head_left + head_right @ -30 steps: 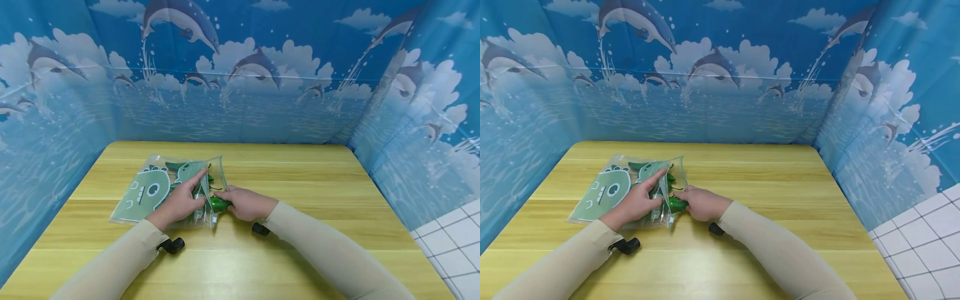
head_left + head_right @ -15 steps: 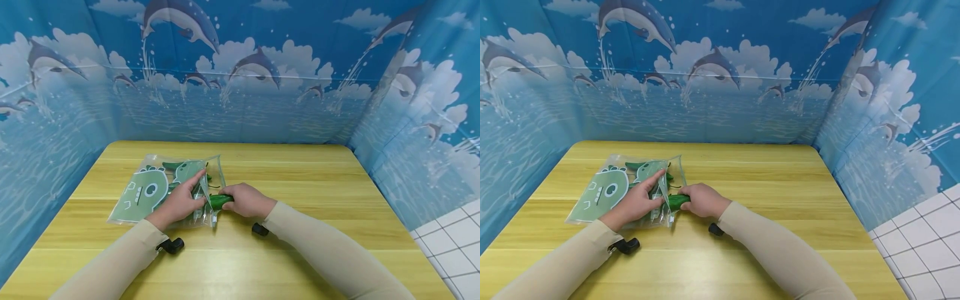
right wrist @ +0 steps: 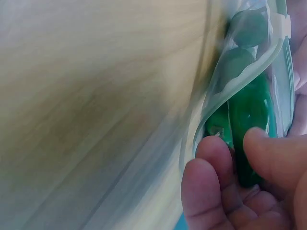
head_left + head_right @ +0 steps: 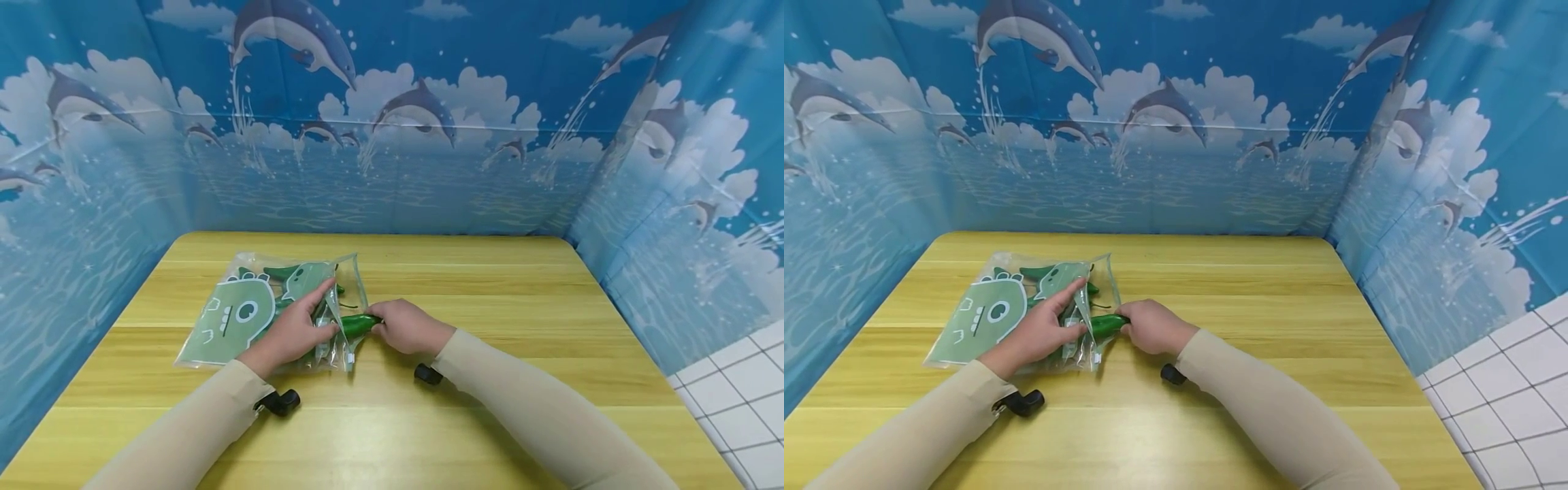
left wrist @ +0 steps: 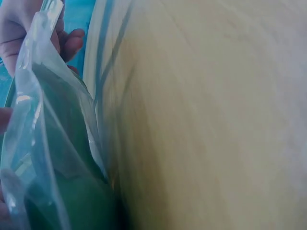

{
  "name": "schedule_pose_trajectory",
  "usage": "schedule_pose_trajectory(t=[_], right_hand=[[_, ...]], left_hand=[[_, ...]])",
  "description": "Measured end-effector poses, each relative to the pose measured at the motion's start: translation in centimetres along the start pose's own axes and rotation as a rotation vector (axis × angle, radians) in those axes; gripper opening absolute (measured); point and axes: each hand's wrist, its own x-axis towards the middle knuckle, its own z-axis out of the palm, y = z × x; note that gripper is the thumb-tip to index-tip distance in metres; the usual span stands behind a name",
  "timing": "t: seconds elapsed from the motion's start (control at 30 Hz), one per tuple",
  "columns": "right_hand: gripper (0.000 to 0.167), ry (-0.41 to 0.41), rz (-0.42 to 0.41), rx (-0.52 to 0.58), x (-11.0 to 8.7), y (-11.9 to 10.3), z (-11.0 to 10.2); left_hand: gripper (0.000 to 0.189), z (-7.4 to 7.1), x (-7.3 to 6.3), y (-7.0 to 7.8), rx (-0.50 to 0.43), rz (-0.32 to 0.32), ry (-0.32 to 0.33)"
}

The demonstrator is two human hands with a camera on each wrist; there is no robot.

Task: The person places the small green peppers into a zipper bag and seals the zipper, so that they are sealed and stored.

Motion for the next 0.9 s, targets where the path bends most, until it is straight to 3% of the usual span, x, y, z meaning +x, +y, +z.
schedule_pose_trajectory(t=[0.33,0.53,0.9], right_hand=[[0.026,0.044,-0.012,-0.009,1.0,-0.5,0.0],[0.029,0.027,-0.027,-0.046,1.4,-0.6,0.0],[0.024,0.064,0.016,-0.026,1.7,-0.5,-0.1]], left_hand=[[0.093,0.0,0.1,-0.1,0.020,0.004,-0.004],[0.093,0.0,0.0,-0.3,0.027,0.003,0.003],[0.093,-0.1,0.1,-0.5,0.033,0.013,0.010]])
